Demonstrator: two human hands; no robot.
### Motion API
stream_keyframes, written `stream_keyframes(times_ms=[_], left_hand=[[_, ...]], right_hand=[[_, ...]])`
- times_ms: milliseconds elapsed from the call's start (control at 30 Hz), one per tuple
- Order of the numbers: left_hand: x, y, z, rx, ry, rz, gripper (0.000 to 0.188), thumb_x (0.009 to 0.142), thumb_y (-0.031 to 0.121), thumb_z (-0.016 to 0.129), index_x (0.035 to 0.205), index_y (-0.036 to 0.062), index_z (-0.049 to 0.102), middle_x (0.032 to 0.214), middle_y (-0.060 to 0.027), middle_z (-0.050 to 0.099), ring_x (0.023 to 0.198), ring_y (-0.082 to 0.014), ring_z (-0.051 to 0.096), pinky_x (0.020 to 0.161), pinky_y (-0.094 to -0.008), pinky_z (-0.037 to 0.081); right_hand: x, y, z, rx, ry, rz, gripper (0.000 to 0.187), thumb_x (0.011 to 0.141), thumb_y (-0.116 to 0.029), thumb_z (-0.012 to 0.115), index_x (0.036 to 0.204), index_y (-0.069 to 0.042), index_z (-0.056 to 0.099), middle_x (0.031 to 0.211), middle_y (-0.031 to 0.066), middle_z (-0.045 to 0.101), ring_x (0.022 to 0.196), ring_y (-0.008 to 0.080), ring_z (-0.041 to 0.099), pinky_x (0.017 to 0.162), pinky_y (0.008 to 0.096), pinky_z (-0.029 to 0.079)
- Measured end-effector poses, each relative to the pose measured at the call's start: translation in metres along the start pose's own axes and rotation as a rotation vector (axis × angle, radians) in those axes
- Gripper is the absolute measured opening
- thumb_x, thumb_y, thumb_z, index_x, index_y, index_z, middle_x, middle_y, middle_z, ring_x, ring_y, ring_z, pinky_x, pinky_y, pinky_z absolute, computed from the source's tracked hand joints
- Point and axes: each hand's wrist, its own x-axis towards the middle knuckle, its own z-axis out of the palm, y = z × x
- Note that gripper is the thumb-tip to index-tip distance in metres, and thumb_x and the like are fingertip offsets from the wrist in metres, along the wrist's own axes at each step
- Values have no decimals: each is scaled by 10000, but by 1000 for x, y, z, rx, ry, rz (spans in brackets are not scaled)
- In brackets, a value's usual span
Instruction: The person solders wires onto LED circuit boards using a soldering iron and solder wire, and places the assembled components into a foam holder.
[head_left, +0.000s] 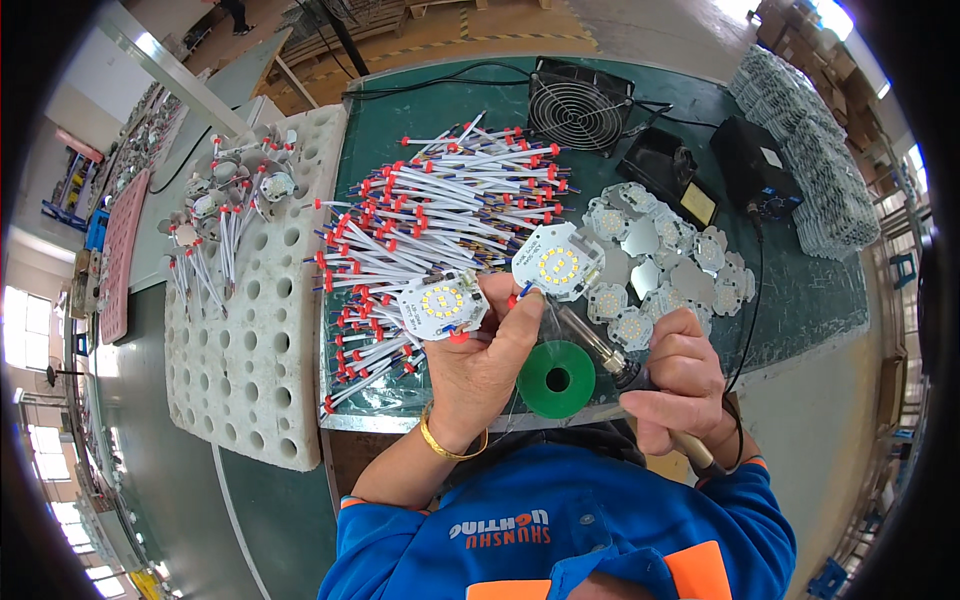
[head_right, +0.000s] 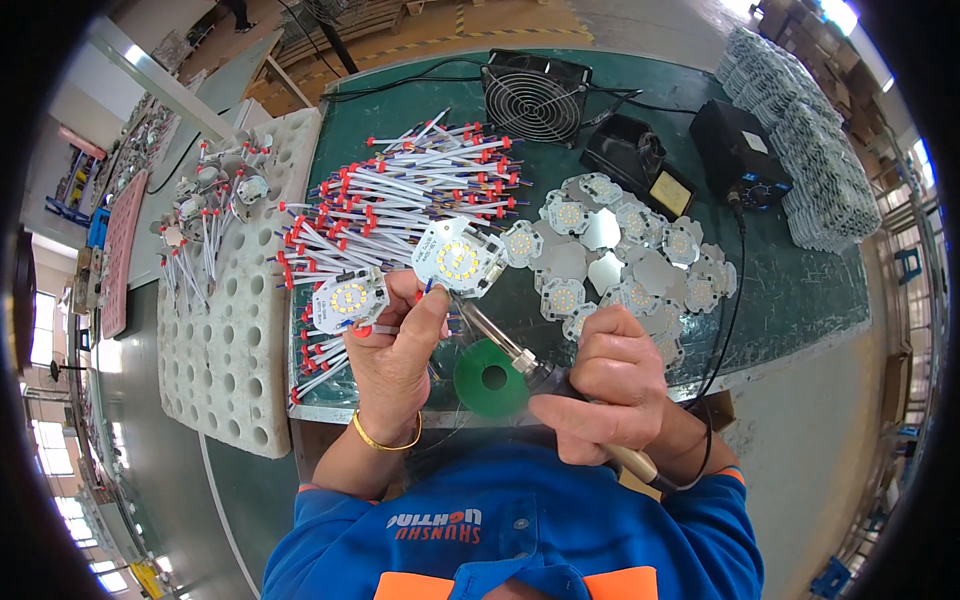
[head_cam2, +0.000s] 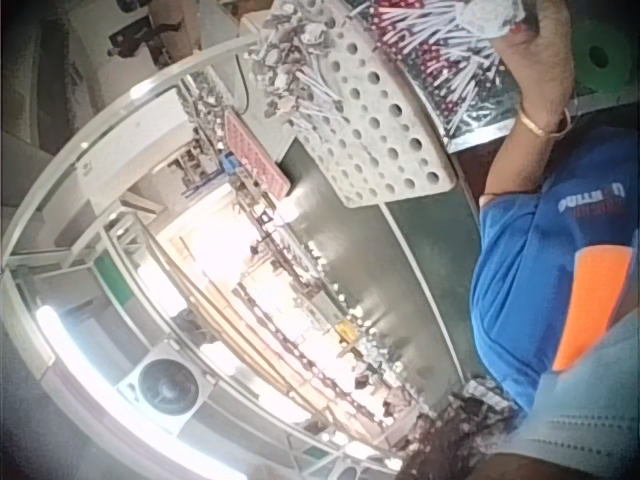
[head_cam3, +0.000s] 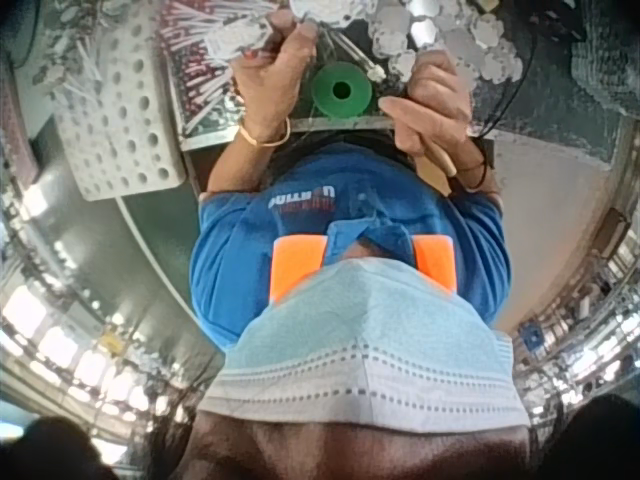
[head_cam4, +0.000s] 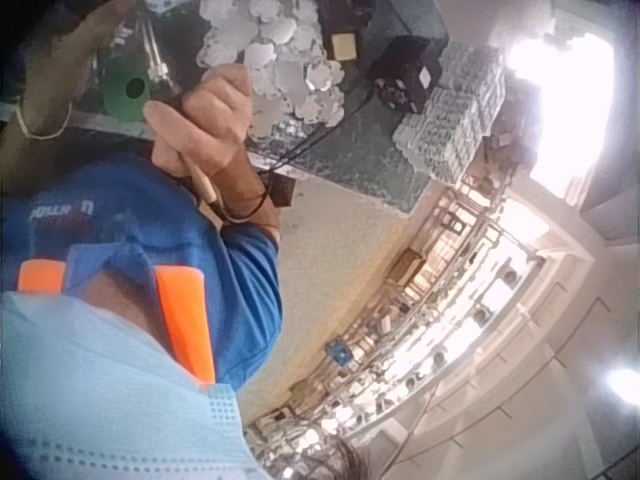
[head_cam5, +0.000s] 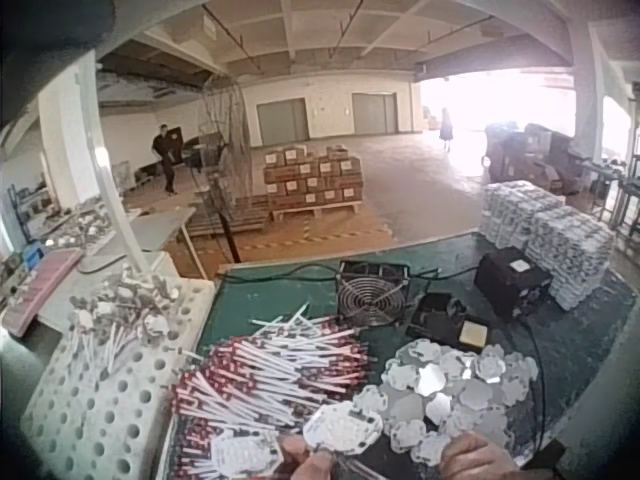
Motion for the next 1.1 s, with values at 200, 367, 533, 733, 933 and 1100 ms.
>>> stream_keyframes(times_ms=[200,367,533,733,933,1100], left_hand=[[4,0,-4,-7,15,-33,68,811,30,612,873,11,594,647,38,522,554,-19,438,491,-178,341],[8,1,-6,-12,-25,-90,83,809,46,616,877,2,596,645,34,524,555,-22,444,488,-181,343],[11,-2,-4,43,-149,-184,93,800,54,628,872,2,599,641,31,524,558,-22,450,489,-180,349],[18,-10,-6,100,-264,-193,118,803,55,634,905,4,605,654,34,532,560,-19,448,490,-175,348],[24,-10,-9,88,-297,-272,141,834,106,609,927,0,605,681,9,575,566,-23,472,486,-164,342],[25,-14,-10,-48,-248,-338,181,863,146,578,978,9,601,697,-8,595,572,-26,489,477,-155,319]], right_hand=[[1,0,1,0,10,27,194,665,-63,537,838,-62,627,550,-15,350,466,152,372,535,310,345],[8,0,-2,59,86,60,174,672,-56,544,830,-36,616,556,-4,359,474,158,379,529,320,345],[19,24,4,-168,161,137,183,676,-18,608,859,-13,597,617,49,451,510,202,428,507,331,357],[32,34,16,-109,147,408,242,685,-47,703,897,-48,588,738,88,585,603,215,550,530,295,428],[34,30,16,-37,155,499,235,670,24,675,872,-50,580,787,89,618,648,210,590,568,290,461],[34,30,14,-38,53,478,240,657,55,633,861,-53,570,784,85,611,633,217,579,529,282,451]])
